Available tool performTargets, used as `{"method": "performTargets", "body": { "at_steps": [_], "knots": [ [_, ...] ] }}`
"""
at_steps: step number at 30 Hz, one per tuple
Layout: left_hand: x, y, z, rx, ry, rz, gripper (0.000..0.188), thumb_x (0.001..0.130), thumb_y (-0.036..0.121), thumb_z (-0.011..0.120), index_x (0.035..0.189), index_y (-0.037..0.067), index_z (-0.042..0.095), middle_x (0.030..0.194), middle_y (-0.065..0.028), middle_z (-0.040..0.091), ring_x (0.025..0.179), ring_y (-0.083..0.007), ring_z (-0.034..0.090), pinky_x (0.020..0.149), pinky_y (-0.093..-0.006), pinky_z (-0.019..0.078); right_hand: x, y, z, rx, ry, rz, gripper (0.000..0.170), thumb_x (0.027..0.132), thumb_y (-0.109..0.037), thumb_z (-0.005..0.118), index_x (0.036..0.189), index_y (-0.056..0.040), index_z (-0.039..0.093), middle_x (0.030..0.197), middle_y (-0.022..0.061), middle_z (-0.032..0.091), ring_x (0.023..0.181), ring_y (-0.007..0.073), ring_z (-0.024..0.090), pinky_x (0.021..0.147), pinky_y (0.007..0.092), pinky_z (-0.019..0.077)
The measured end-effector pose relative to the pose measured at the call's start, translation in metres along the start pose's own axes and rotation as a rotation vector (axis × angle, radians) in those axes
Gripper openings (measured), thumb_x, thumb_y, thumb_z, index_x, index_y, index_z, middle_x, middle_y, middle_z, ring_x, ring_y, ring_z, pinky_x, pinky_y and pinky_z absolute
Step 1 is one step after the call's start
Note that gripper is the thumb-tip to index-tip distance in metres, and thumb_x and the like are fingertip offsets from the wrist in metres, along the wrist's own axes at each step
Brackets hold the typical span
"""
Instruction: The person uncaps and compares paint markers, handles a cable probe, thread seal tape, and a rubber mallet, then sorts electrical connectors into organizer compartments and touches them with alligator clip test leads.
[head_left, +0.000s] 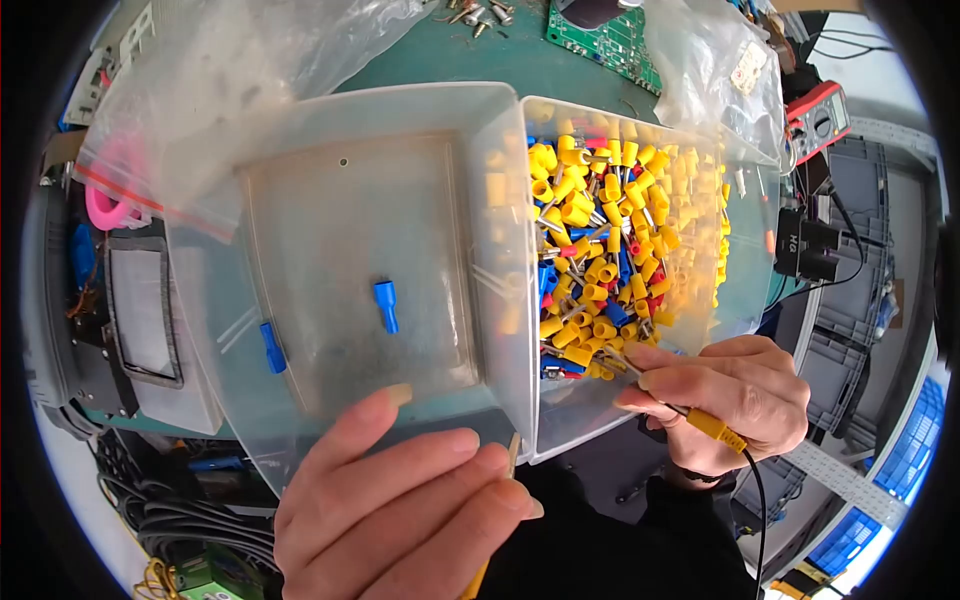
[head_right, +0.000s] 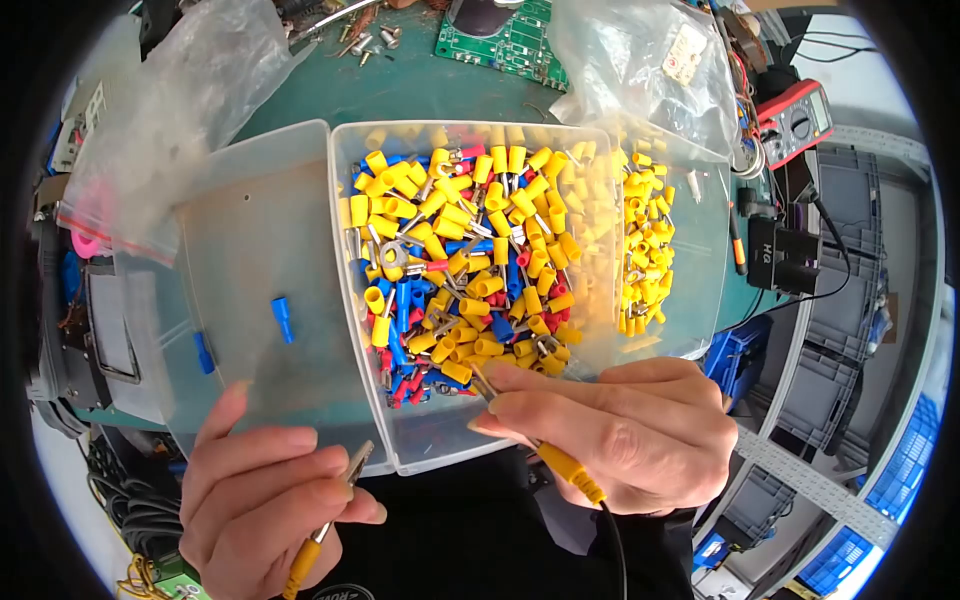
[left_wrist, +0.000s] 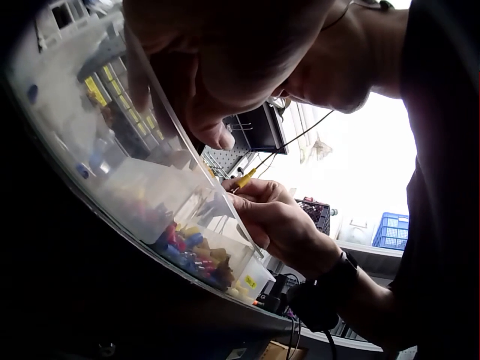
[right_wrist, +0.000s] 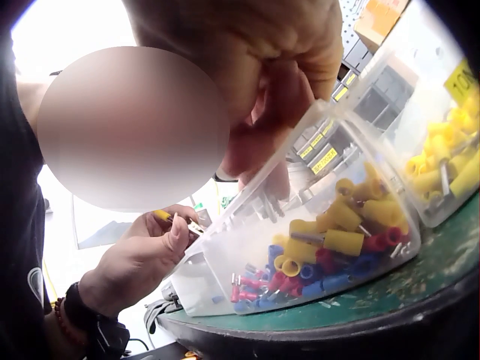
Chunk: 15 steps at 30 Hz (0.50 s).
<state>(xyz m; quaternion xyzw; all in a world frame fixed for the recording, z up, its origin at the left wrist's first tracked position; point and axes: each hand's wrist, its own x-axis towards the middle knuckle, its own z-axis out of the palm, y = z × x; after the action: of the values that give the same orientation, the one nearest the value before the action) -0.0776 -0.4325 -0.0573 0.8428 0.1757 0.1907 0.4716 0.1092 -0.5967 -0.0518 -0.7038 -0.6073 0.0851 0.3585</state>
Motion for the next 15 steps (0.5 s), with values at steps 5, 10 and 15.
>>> {"method": "performTargets", "body": {
  "at_steps": [5, 10, 15],
  "knots": [
    [-0.002, 0.002, -0.004, 0.077, -0.078, -0.015, 0.024, 0.069, 0.017, 0.082, 0.086, 0.014, 0.065, 0.08, 0.0031, 0.07, 0.088, -0.0146, 0.066, 0.098, -0.044, 0.0482, 0.008, -0.002, -0.004, -0.096, -0.138, 0.007, 0.025, 0.072, -0.009, 0.08, 0.094, -0.0013, 0.071, 0.083, 0.01, 0.074, 0.043, 0.0011, 0.053, 0.037, 0.018, 0.0289],
    [-0.003, 0.005, 0.0, 0.204, -0.08, -0.035, 0.036, 0.064, 0.02, 0.086, 0.087, 0.014, 0.058, 0.075, 0.0048, 0.066, 0.085, -0.0163, 0.065, 0.101, -0.0512, 0.0451, 0.008, 0.0, -0.005, -0.116, -0.104, 0.015, 0.021, 0.073, -0.01, 0.08, 0.091, -0.0027, 0.071, 0.082, 0.0091, 0.074, 0.043, 0.0009, 0.053, 0.037, 0.0179, 0.0291],
    [-0.003, -0.003, 0.014, 0.1, 0.127, 0.057, 0.023, 0.072, 0.02, 0.08, 0.086, 0.006, 0.069, 0.076, -0.005, 0.072, 0.081, -0.0184, 0.07, 0.099, -0.0492, 0.047, 0.01, 0.003, -0.004, -0.124, -0.1, 0.001, 0.017, 0.075, -0.01, 0.078, 0.089, -0.0029, 0.071, 0.081, 0.0086, 0.074, 0.043, 0.0003, 0.052, 0.038, 0.0181, 0.026]
  ]
}}
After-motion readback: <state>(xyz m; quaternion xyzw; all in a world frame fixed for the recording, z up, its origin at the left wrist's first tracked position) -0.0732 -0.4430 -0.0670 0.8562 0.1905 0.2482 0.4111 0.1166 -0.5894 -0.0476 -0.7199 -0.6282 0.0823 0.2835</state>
